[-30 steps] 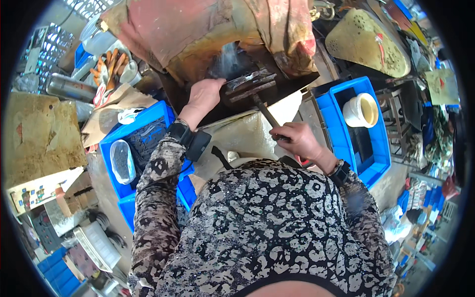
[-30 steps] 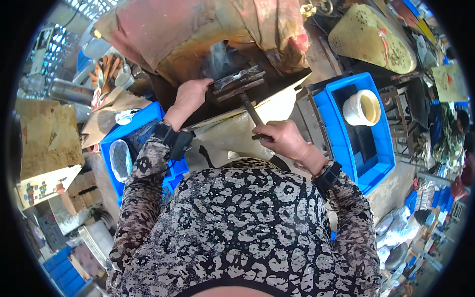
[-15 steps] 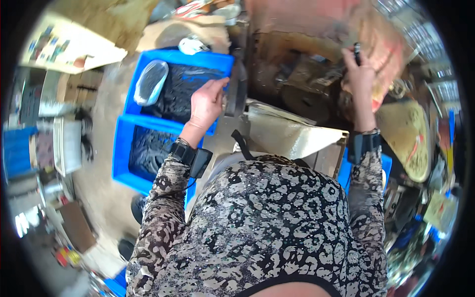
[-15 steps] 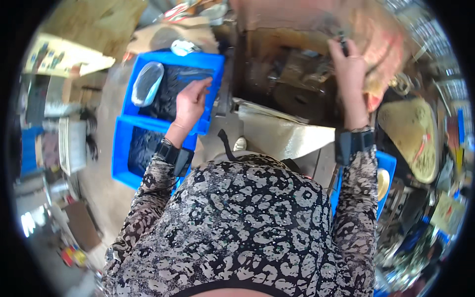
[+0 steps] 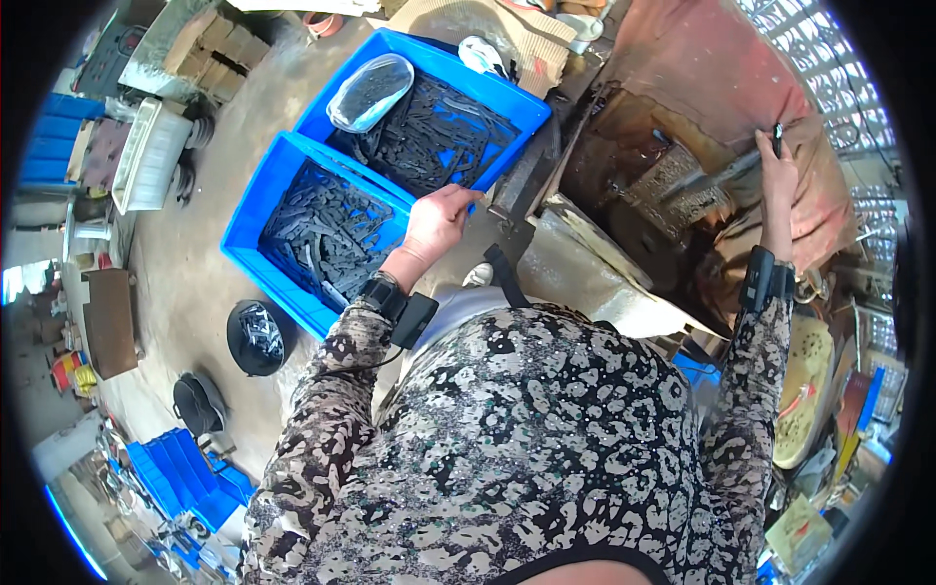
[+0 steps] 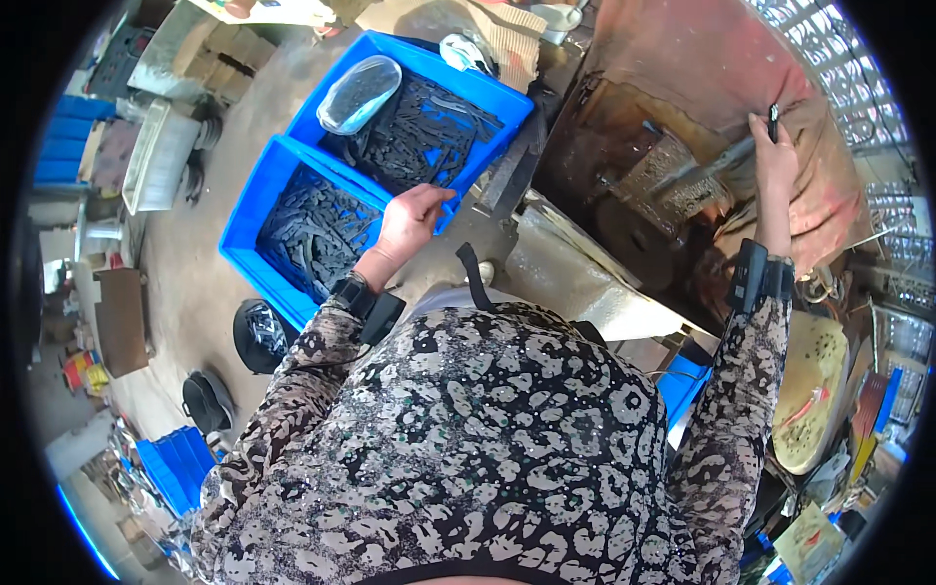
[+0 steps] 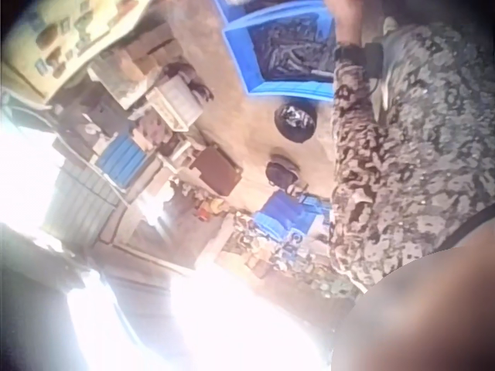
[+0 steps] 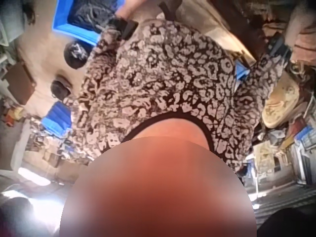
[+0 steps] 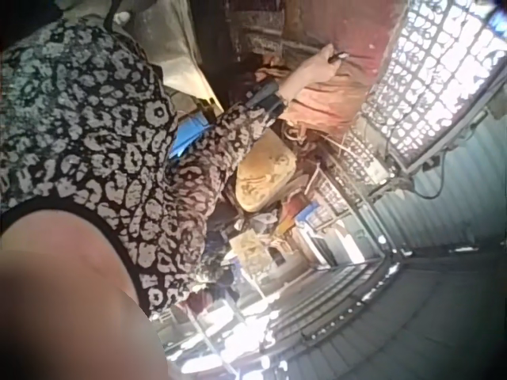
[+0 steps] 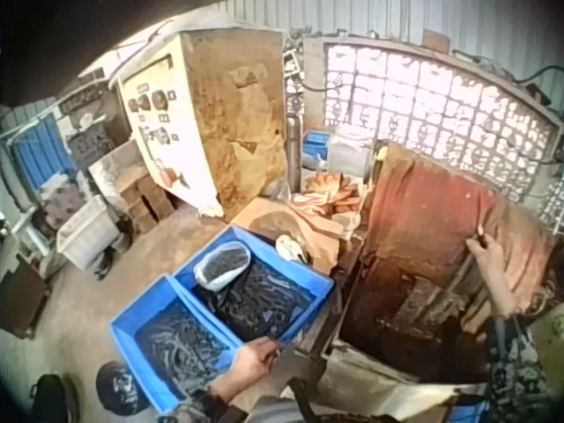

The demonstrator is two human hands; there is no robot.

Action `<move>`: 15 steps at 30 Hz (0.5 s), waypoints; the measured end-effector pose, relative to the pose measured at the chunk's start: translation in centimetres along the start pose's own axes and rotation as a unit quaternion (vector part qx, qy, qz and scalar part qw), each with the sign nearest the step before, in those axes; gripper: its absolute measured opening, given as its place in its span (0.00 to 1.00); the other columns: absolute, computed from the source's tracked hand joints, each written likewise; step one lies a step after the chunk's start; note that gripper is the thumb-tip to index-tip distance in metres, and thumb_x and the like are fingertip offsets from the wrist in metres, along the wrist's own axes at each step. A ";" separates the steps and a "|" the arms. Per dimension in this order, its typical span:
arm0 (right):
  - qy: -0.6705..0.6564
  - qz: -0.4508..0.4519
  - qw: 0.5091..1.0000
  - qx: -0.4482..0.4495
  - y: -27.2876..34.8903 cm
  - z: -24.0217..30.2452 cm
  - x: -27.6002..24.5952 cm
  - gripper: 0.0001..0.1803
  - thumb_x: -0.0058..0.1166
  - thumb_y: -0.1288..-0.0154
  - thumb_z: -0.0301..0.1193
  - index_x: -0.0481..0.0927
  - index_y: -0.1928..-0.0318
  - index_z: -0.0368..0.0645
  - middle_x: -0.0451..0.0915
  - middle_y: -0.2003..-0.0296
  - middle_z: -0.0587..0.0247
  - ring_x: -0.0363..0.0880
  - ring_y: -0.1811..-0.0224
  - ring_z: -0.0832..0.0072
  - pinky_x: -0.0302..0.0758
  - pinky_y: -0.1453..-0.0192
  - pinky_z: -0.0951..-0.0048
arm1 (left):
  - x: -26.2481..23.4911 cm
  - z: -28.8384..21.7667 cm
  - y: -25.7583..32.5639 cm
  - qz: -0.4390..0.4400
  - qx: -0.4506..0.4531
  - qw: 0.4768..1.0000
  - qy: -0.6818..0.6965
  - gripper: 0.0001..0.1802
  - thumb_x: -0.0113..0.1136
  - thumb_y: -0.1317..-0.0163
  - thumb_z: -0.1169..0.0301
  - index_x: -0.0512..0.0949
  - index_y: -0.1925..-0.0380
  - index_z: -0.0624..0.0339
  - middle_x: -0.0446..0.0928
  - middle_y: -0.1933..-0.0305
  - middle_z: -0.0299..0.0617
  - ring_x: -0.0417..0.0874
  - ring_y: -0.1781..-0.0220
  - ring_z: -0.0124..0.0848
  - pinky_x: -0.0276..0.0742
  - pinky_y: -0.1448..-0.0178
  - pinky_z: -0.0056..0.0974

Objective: The person picks up metal pieces from a blue bin, places them into a machine to be pressed, and then removes them to place into a different blue bin.

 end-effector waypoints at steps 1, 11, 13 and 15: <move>-0.001 -0.002 1.000 -0.013 0.3 0.0 0.1 0.27 0.60 0.38 0.52 0.83 0.52 0.42 0.85 0.64 0.55 0.83 0.58 0.63 0.74 0.52 0.66 | -0.1 0.3 0.0 -0.010 0.009 1.000 -0.005 0.17 0.56 0.48 0.85 0.83 0.59 0.59 0.80 0.65 0.47 0.84 0.66 0.43 0.80 0.61 0.40; -0.012 0.003 1.000 -0.015 16.1 -3.6 -1.1 0.22 0.61 0.35 0.38 0.79 0.48 0.33 0.83 0.57 0.46 0.83 0.53 0.62 0.76 0.48 0.66 | -0.5 13.5 -3.6 -0.074 -0.193 0.975 0.080 0.08 0.59 0.42 0.73 0.85 0.64 0.56 0.84 0.64 0.50 0.86 0.62 0.48 0.82 0.55 0.45; 0.017 0.019 0.999 0.035 19.3 -5.1 -0.3 0.22 0.61 0.35 0.37 0.78 0.48 0.34 0.84 0.59 0.47 0.82 0.57 0.63 0.76 0.51 0.67 | 0.6 15.0 -4.9 -0.023 -0.184 0.982 0.015 0.09 0.57 0.40 0.72 0.85 0.62 0.55 0.84 0.62 0.50 0.86 0.60 0.47 0.81 0.54 0.45; 0.014 0.062 0.993 0.097 21.3 -6.6 0.1 0.21 0.60 0.34 0.37 0.78 0.47 0.34 0.85 0.63 0.51 0.81 0.65 0.67 0.77 0.57 0.70 | 2.2 14.8 -6.1 0.060 -0.161 0.978 -0.118 0.11 0.54 0.38 0.70 0.84 0.59 0.54 0.84 0.58 0.49 0.86 0.56 0.46 0.81 0.51 0.46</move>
Point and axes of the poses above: each hand's wrist, its own y-axis away from the middle knuckle, its own x-axis out of the palm, z = x × y, the point moved 7 cm from there along -y, towards the middle knuckle
